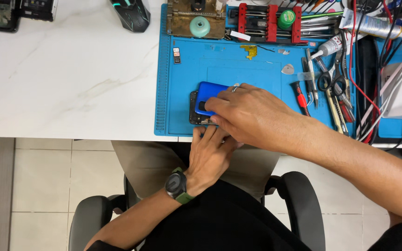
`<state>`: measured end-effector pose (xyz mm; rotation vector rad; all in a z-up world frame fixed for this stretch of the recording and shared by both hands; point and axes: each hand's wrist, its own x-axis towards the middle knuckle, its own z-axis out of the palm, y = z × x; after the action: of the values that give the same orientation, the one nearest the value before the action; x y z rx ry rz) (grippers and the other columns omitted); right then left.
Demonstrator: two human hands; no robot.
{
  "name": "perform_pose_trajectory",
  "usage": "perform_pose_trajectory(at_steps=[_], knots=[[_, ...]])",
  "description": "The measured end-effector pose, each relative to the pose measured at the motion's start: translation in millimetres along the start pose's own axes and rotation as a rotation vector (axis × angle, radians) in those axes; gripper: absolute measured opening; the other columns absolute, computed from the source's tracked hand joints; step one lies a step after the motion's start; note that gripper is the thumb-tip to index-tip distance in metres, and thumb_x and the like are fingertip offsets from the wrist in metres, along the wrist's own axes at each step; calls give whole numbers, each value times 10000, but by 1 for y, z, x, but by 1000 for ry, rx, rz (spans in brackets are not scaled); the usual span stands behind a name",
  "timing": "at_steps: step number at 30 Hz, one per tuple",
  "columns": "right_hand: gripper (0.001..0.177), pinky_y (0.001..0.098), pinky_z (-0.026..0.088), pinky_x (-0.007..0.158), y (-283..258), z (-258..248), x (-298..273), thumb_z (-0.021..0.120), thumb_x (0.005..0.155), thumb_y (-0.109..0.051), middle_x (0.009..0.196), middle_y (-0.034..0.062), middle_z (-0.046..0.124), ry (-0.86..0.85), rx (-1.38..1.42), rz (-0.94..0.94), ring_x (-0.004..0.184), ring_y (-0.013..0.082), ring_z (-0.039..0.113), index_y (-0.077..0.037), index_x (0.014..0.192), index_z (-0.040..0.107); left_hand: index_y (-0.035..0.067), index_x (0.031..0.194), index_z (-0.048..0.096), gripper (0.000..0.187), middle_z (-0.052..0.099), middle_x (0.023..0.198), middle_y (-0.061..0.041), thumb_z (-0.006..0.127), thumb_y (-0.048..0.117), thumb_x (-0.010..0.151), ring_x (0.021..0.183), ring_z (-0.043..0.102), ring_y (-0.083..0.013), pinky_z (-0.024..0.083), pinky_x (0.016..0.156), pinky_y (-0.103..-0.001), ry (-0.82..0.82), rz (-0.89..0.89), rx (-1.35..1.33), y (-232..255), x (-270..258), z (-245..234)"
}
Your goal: The person removes the back cover of a blue smartphone using a prying tool and their fingers. They then use a screwdriver to unscrew and remove the back cover, exposing the internal components of the device.
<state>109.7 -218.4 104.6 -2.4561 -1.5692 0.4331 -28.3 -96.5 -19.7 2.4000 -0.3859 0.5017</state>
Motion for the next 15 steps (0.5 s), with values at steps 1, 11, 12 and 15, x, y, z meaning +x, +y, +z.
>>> perform_pose_trajectory(at_steps=[1, 11, 12, 15], knots=[[158, 506, 532, 805, 0, -1, 1, 598, 1133, -242, 972, 100, 741, 3, 0, 6, 830, 401, 698, -128, 1219, 666, 140, 1001, 794, 45, 673, 1112, -34, 814, 100, 1004, 1083, 588, -309, 349, 806, -479, -3, 6, -2, -1, 4, -2], [168, 517, 566, 853, 3, 1, 3, 643, 1117, -226, 982, 96, 743, 19, 4, 5, 821, 388, 706, -110, 1236, 662, 48, 922, 697, 146, 560, 838, -95, 644, -87, 944, 722, 506, -295, 346, 687, -429, 143, 49, 221, 16, 11, 12], [171, 514, 562, 851, 2, 3, 2, 648, 1116, -235, 982, 90, 741, 11, 15, 9, 821, 385, 705, -116, 1237, 665, 41, 927, 692, 158, 516, 819, -93, 637, -52, 1042, 690, 466, -287, 313, 656, -427, 203, 70, 179, 21, 9, 10], [190, 530, 570, 855, 1, -1, 6, 642, 1118, -240, 1009, 107, 758, 14, 22, 11, 833, 392, 714, -109, 1253, 665, 73, 966, 804, 189, 677, 918, -113, 666, -54, 943, 766, 591, -314, 407, 696, -430, 221, 132, 54, 45, 26, 16]])
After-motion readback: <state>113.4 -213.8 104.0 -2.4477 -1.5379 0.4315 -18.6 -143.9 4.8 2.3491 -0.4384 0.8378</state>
